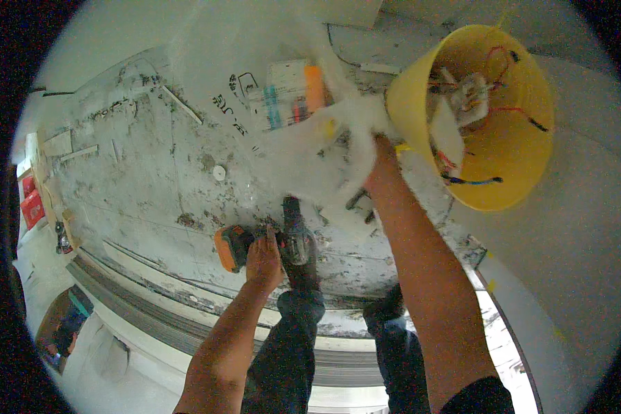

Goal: The person walks through a construction site carrying a bucket of tools, then sits on the floor to assemble an electrical outlet. They use a power drill and pliers to connect wires and secure the outlet components.

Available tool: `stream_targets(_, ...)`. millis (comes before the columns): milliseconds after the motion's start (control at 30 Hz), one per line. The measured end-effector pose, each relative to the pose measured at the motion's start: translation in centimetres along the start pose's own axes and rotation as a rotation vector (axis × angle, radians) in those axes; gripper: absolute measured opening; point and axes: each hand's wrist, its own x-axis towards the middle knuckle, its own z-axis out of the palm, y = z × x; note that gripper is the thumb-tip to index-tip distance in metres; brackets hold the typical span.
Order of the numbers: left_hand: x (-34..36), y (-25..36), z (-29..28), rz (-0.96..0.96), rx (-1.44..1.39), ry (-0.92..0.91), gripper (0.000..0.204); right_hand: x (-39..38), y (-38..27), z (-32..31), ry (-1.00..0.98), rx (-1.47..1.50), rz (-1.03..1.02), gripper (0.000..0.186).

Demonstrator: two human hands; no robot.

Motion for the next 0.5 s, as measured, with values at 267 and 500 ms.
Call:
stream_targets(267, -19.9, 5.1, -13.9, 0.04, -0.426, 0.355, 0.064, -29.5, 1.1, -5.1, 0.291, -0.474, 0.007, 0.023)
stream_targets(500, -43.2, 18.6, -54.8, 0.697, -1.082, 0.7, 0.037, -60.8, -15.5, -2.5, 0.326, -1.073, -0.489, 0.026)
